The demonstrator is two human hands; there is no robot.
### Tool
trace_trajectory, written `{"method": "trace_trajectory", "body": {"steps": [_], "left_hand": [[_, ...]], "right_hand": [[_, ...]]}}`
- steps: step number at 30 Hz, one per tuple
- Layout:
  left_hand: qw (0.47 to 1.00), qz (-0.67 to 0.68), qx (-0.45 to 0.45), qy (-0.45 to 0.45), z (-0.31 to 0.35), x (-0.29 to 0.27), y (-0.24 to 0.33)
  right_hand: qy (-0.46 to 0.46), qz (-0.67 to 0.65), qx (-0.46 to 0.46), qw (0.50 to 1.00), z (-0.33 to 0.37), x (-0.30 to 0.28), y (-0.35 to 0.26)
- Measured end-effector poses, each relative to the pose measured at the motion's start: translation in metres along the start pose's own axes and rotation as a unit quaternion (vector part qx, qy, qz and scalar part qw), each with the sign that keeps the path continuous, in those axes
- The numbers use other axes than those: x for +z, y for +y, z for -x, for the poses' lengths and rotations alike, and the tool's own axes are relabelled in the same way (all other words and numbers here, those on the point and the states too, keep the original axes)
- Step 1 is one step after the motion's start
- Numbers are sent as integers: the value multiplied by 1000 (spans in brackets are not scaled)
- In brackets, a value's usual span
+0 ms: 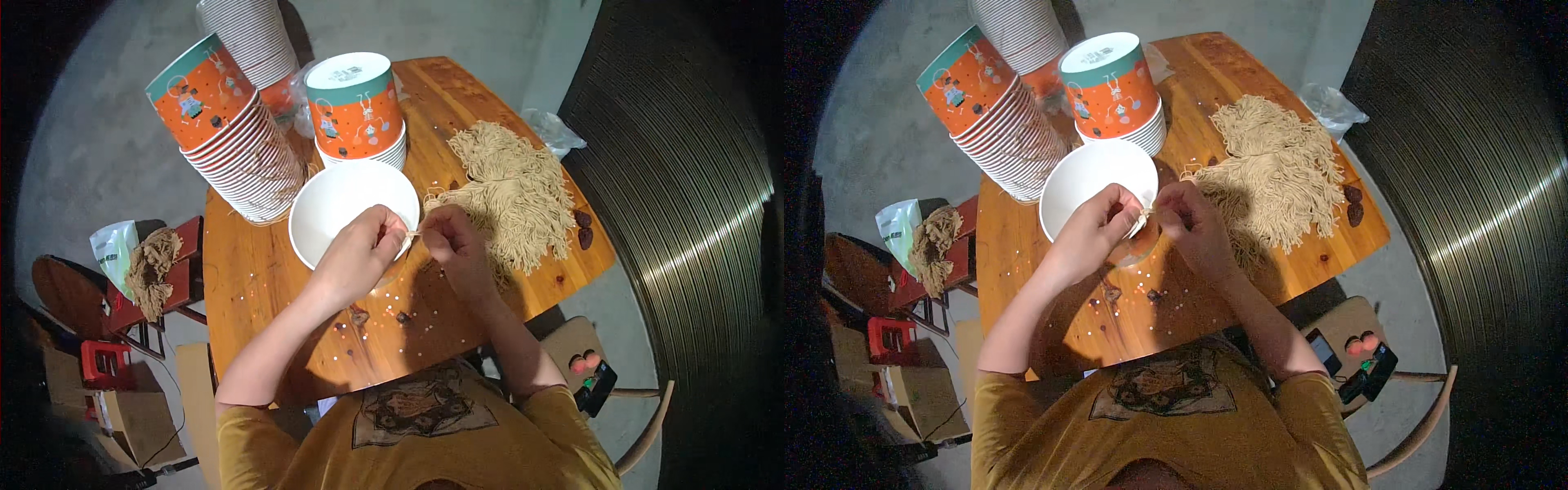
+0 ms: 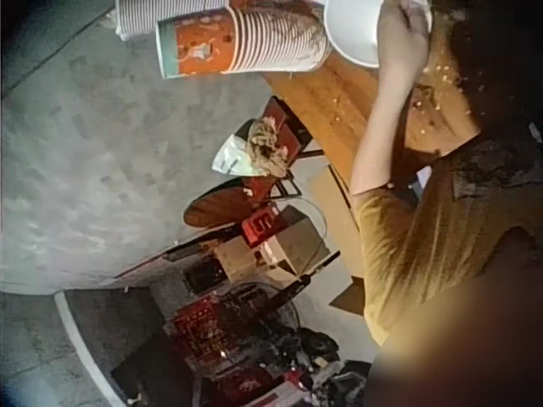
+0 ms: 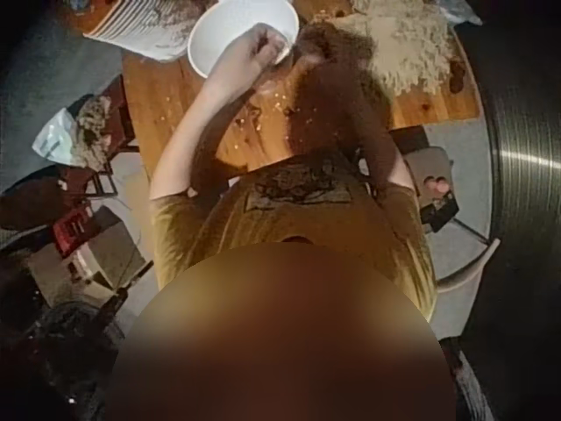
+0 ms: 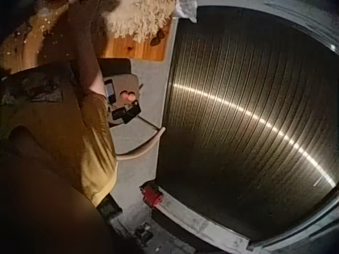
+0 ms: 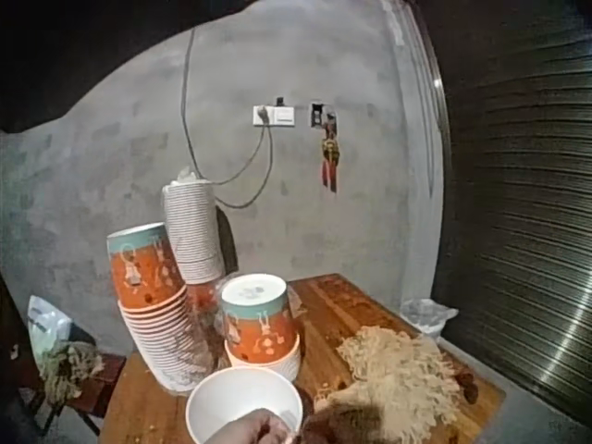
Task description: Portioning out and packaging dry fibrous material into paper cups using a small stick tool.
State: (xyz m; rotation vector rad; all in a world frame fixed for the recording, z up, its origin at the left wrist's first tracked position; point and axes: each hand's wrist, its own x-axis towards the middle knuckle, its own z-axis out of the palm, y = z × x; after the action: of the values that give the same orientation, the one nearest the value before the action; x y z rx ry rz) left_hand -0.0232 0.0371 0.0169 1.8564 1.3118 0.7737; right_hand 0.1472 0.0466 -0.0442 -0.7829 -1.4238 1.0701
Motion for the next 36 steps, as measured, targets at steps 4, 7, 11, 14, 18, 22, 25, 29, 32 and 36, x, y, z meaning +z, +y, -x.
{"method": "trace_trajectory", "body": {"steps": [4,7,11,14,18,22,25,29,32,36], "left_hand": [[1000,-3,3,14,2,1,2],[999,-23,-15,25,6,0,14],[997,-62,28,46,10,2,8],[995,-65,42,62,10,5,12],[990,-95,70,78,10,11,8],[993,-76,57,69,4,19,14],[994,-68,61,65,1,7,-2],[1000,-5,-9,11,5,-4,3],[999,13,-48,-1,12,-5,11],[998,-55,11,-6,3,10,15]], "right_hand": [[-46,212,52,975,2,-2,-28],[20,310,-79,947,3,9,-25],[43,327,-133,934,2,11,-20],[33,464,-216,859,7,10,-24],[82,399,-260,875,5,15,-21],[133,369,-237,889,8,3,-18],[177,361,-275,873,2,17,12],[108,154,-149,971,2,22,5],[35,112,-66,991,3,20,1],[29,-7,-34,999,11,9,16]]}}
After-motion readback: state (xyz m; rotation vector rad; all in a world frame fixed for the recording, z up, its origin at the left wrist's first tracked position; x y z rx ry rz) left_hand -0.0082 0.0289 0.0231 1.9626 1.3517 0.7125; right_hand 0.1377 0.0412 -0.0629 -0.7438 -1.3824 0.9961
